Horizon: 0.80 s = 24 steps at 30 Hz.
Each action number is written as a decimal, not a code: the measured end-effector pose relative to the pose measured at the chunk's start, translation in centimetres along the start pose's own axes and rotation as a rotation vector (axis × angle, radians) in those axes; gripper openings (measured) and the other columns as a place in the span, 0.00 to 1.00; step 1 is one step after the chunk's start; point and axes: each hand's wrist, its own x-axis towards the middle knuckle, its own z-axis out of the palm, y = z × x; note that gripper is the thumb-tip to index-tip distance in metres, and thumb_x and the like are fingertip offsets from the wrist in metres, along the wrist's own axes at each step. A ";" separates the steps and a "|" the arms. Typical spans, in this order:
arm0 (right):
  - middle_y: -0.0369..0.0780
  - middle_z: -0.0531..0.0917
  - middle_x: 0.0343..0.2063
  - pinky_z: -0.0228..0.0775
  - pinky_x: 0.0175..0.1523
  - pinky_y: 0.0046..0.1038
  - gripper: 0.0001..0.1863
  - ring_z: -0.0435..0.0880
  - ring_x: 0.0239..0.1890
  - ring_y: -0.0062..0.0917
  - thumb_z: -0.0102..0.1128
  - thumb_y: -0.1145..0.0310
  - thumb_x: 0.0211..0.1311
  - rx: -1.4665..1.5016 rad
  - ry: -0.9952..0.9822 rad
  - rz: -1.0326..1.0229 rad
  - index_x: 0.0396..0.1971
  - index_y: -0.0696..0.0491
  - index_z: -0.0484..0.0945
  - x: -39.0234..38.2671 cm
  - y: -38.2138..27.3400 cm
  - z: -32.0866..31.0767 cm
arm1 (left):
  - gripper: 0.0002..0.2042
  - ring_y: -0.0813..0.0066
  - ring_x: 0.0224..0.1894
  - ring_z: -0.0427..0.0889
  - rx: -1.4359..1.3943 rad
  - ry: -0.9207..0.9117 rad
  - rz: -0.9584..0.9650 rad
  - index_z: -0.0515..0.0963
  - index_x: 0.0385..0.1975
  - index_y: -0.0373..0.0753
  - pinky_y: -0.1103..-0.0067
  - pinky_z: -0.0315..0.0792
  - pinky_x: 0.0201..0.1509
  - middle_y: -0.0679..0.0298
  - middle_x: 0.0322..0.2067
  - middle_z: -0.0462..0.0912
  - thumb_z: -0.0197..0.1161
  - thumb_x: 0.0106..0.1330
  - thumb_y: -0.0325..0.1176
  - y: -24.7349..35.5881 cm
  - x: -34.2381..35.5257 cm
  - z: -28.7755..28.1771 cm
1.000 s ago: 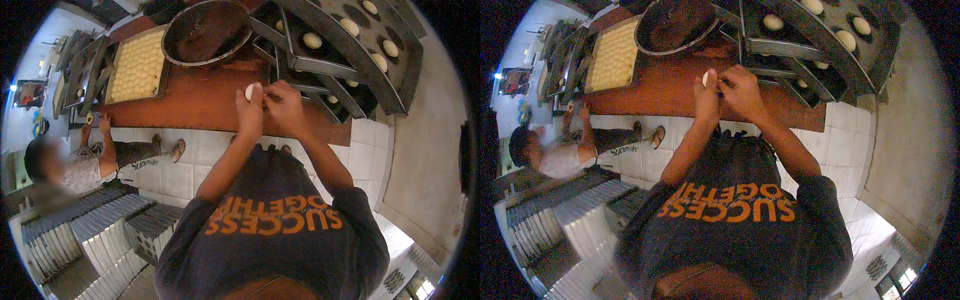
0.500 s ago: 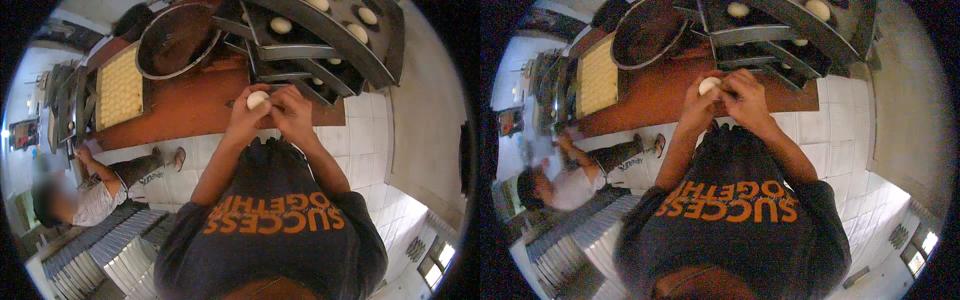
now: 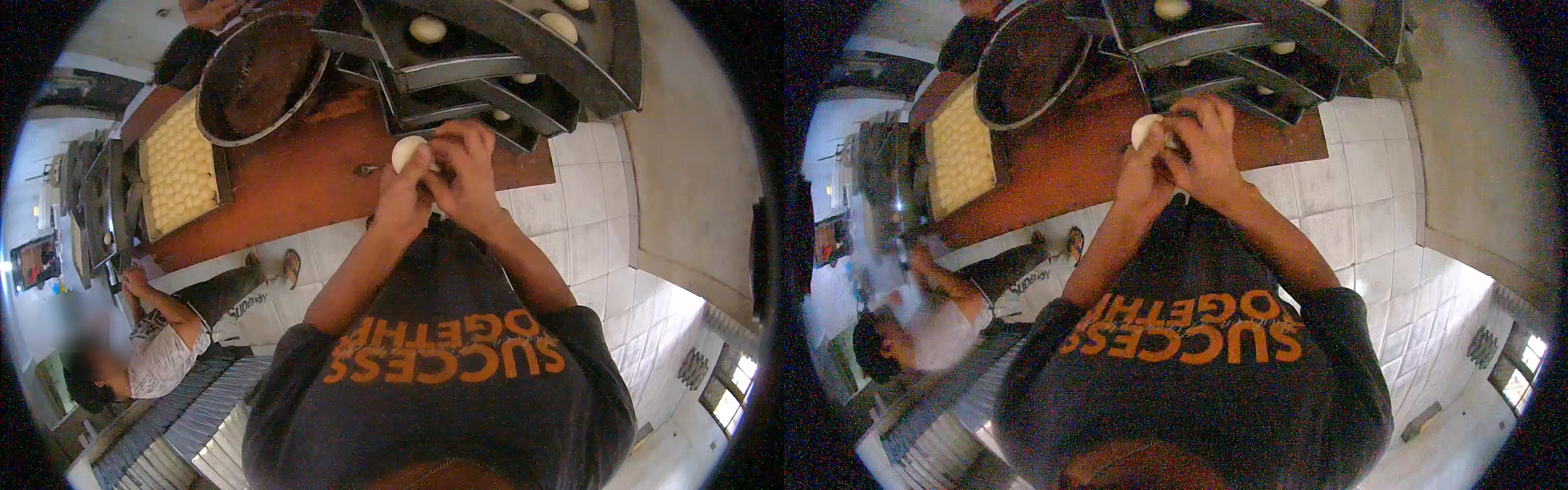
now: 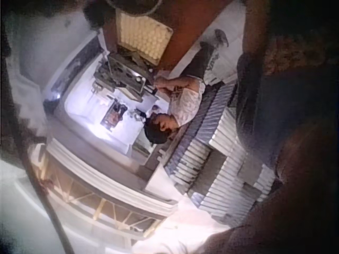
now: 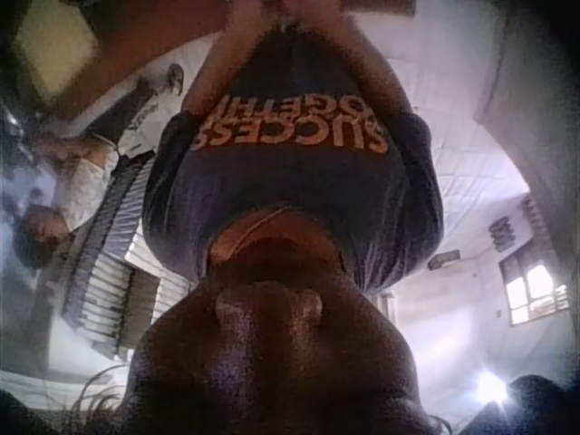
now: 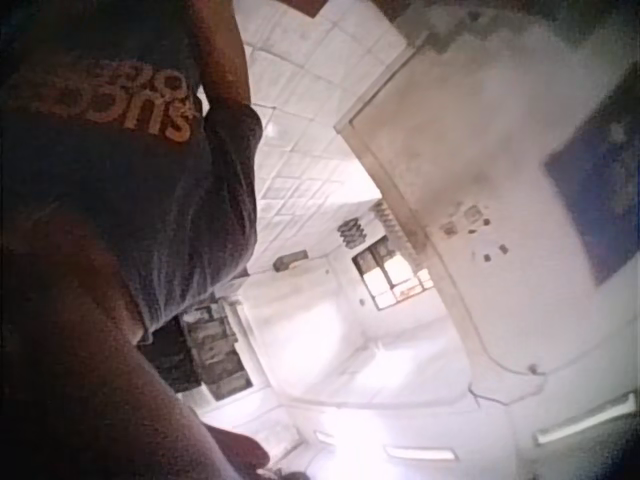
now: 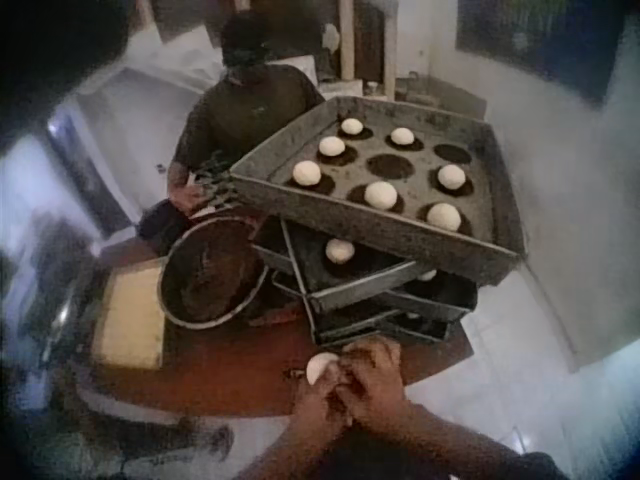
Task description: The person fills small pieces of dough with a dark mixture from a bowl by hand and places the filled dough onto a metal tray.
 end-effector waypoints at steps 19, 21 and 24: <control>0.42 0.74 0.32 0.61 0.44 0.35 0.10 0.70 0.40 0.38 0.60 0.76 0.36 0.278 0.022 0.156 0.24 0.55 0.74 -2.7 1.8 -0.5 | 0.10 0.73 0.39 0.73 0.041 0.068 -0.089 0.68 0.40 0.40 0.77 0.70 0.45 0.65 0.37 0.73 0.54 0.61 0.35 -2.7 0.5 0.2; 0.42 0.74 0.31 0.62 0.44 0.35 0.09 0.70 0.39 0.39 0.59 0.77 0.36 0.495 0.022 0.419 0.23 0.55 0.74 -3.6 2.0 -1.3 | 0.11 0.74 0.38 0.73 0.179 0.047 -0.133 0.68 0.40 0.39 0.78 0.70 0.43 0.66 0.36 0.73 0.54 0.60 0.35 -3.2 0.3 1.0; 0.42 0.74 0.32 0.64 0.40 0.32 0.13 0.73 0.36 0.36 0.61 0.79 0.36 0.219 -0.061 0.209 0.27 0.55 0.73 -5.0 4.6 -3.9 | 0.12 0.74 0.37 0.74 0.159 -0.025 -0.287 0.67 0.40 0.40 0.78 0.71 0.38 0.67 0.34 0.73 0.57 0.58 0.33 -3.3 0.1 3.0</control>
